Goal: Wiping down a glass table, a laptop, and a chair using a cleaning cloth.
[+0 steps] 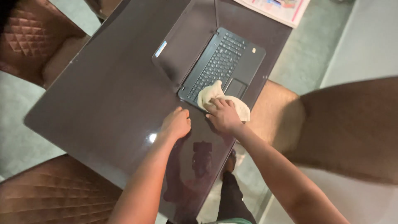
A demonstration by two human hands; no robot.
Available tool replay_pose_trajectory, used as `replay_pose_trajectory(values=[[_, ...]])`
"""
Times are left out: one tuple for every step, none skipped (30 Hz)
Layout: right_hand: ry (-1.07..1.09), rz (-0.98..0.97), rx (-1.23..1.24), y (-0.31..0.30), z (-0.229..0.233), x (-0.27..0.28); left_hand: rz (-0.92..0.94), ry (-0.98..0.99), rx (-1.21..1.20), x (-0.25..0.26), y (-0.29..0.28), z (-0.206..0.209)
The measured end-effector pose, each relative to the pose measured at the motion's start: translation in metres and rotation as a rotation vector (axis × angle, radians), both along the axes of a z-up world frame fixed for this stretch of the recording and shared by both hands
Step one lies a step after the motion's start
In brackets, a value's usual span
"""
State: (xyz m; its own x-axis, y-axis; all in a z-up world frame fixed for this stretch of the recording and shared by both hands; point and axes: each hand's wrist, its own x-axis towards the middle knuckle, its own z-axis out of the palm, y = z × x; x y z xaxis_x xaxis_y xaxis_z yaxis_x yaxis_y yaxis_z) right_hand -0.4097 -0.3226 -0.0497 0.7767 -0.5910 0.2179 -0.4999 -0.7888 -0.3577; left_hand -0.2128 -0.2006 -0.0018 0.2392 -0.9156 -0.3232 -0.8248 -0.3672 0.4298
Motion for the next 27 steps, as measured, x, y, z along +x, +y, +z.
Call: replay_pose_trajectory(values=[[0.010, 0.030, 0.010, -0.026, -0.013, -0.018, 0.030, 0.010, 0.010, -0.008, -0.007, -0.006], [-0.027, 0.031, 0.000, -0.053, -0.027, -0.035, 0.043, 0.019, -0.004, -0.016, -0.014, -0.012], [-0.082, 0.034, -0.008, -0.078, -0.043, -0.039, 0.060, 0.008, -0.018, -0.013, -0.018, -0.016], [-0.091, 0.068, 0.003, -0.110, -0.039, -0.040, 0.094, 0.000, -0.008, -0.013, -0.027, -0.019], [-0.046, -0.071, -0.002, -0.137, -0.037, -0.051, 0.133, -0.058, -0.101, -0.022, -0.031, -0.024], [0.002, -0.209, -0.010, -0.165, -0.036, -0.062, 0.170, -0.118, -0.192, -0.032, -0.036, -0.030], [0.007, -0.189, -0.002, -0.167, -0.035, -0.057, 0.189, -0.117, -0.182, -0.038, -0.042, -0.033], [-0.066, -0.171, -0.092, -0.168, -0.034, -0.052, 0.237, -0.105, -0.151, -0.044, -0.047, -0.036], [-0.145, -0.159, -0.186, -0.171, -0.031, -0.046, 0.278, -0.096, -0.126, -0.048, -0.055, -0.037], [-0.146, -0.146, -0.183, -0.160, -0.030, -0.032, 0.291, -0.097, -0.123, -0.044, -0.062, -0.036], [-0.091, 0.026, -0.106, -0.141, -0.028, -0.029, 0.310, -0.091, -0.115, -0.050, -0.064, -0.037], [-0.038, 0.197, -0.026, -0.121, -0.025, -0.028, 0.328, -0.086, -0.107, -0.056, -0.064, -0.037], [-0.027, 0.202, -0.020, -0.105, -0.011, -0.029, 0.334, -0.076, -0.099, -0.061, -0.061, -0.036], [0.044, 0.377, 0.048, -0.089, 0.004, -0.029, 0.324, -0.080, -0.094, -0.066, -0.058, -0.034], [0.098, 0.551, 0.093, -0.081, 0.020, -0.018, 0.314, -0.103, -0.111, -0.060, -0.063, -0.029], [0.092, 0.554, 0.076, -0.105, 0.005, -0.020, 0.318, -0.112, -0.127, -0.058, -0.068, -0.038], [0.068, 0.454, 0.018, -0.121, -0.011, -0.020, 0.335, -0.108, -0.203, -0.056, -0.064, -0.046], [0.043, 0.353, -0.039, -0.136, -0.027, -0.020, 0.350, -0.104, -0.280, -0.055, -0.058, -0.053], [0.039, 0.363, -0.032, -0.156, -0.022, -0.025, 0.359, -0.108, -0.272, -0.049, -0.055, -0.045], [0.061, 0.144, -0.017, -0.174, -0.019, -0.029, 0.475, -0.061, -0.230, -0.043, -0.052, -0.037], [0.080, -0.082, -0.017, -0.202, -0.013, -0.031, 0.584, -0.011, -0.205, -0.035, -0.057, -0.031], [0.076, -0.079, -0.025, -0.221, -0.021, -0.035, 0.588, -0.013, -0.214, -0.024, -0.053, -0.028], [0.003, -0.129, -0.042, -0.245, -0.026, -0.036, 0.733, 0.029, -0.304, -0.010, -0.054, -0.025], [-0.070, -0.178, -0.058, -0.268, -0.031, -0.036, 0.877, 0.075, -0.394, 0.005, -0.054, -0.021], [-0.074, -0.172, -0.062, -0.277, -0.026, -0.028, 0.883, 0.073, -0.400, 0.019, -0.055, -0.008], [-0.148, -0.168, 0.049, -0.285, -0.020, -0.018, 0.873, 0.125, -0.548, 0.032, -0.055, 0.004], [-0.223, -0.160, 0.159, -0.294, -0.013, -0.007, 0.861, 0.176, -0.699, 0.048, -0.055, 0.018]])
